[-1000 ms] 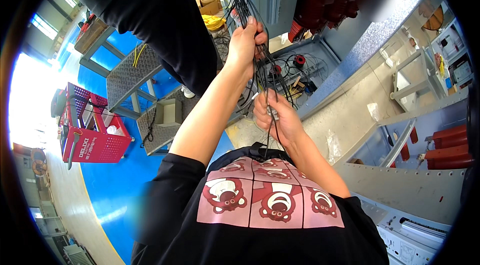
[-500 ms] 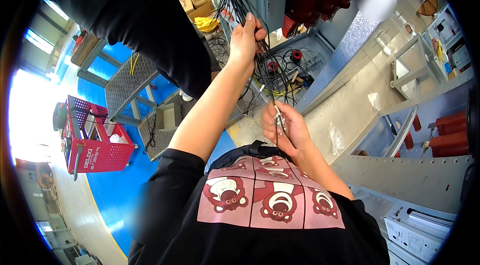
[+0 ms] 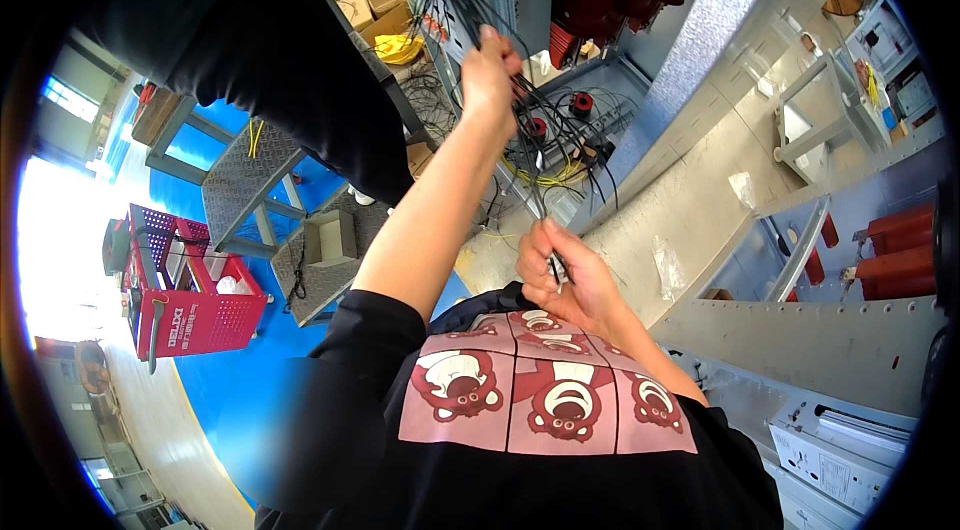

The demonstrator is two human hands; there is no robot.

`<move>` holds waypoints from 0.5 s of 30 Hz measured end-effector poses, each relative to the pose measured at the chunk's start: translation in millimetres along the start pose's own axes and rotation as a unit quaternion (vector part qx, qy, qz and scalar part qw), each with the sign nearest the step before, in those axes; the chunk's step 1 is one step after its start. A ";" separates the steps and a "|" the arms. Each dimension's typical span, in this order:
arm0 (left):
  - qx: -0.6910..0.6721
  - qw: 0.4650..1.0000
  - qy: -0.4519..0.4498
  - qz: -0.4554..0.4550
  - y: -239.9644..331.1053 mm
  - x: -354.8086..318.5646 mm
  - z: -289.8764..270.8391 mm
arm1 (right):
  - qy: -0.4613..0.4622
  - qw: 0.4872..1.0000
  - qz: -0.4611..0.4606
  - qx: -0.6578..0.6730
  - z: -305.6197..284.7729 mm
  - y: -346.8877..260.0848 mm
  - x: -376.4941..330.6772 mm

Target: The person strips the insulation off several black wires using pliers and then organizes them inside an open electrical cabinet. They walk around the workshop to retrieve a small box and return to continue arranging the wires.

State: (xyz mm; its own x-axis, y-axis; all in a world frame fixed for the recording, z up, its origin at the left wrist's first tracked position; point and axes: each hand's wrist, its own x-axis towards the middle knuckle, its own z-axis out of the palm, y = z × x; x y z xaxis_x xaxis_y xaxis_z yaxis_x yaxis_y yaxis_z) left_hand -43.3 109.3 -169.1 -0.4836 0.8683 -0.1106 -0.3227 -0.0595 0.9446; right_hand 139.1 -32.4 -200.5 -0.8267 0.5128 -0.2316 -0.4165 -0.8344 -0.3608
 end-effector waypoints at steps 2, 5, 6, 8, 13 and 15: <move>-0.037 0.999 0.025 0.004 3.8 9.0 0.6 | 0.003 1.000 0.013 0.016 -7.0 0.0 -8.0; -0.062 0.998 -0.005 -0.003 -2.0 15.6 1.4 | 0.016 0.999 0.029 0.008 -10.9 -3.0 -22.5; -0.054 0.999 -0.004 0.001 -2.8 18.9 2.7 | 0.022 0.999 0.032 -0.005 -11.2 -6.4 -27.7; -0.049 0.998 0.037 0.006 1.0 32.1 -4.5 | 0.019 0.998 0.051 0.013 -17.0 -5.3 -43.4; -0.079 0.997 -0.021 -0.008 36.4 30.9 -20.9 | 0.083 0.996 -0.032 -0.020 -47.8 -13.2 -48.0; -0.099 0.993 -0.052 -0.037 37.7 16.6 -12.3 | 0.108 0.987 -0.101 -0.065 -48.3 -22.7 -14.2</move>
State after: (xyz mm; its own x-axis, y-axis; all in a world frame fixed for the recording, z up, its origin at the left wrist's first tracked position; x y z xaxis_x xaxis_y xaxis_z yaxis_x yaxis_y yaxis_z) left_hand -73.5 115.5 -139.1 -0.3687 0.9196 -0.1356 -0.5128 -0.0795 0.8548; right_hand 178.6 -11.0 -232.6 -0.6261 0.7083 -0.3260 -0.4997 -0.6855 -0.5296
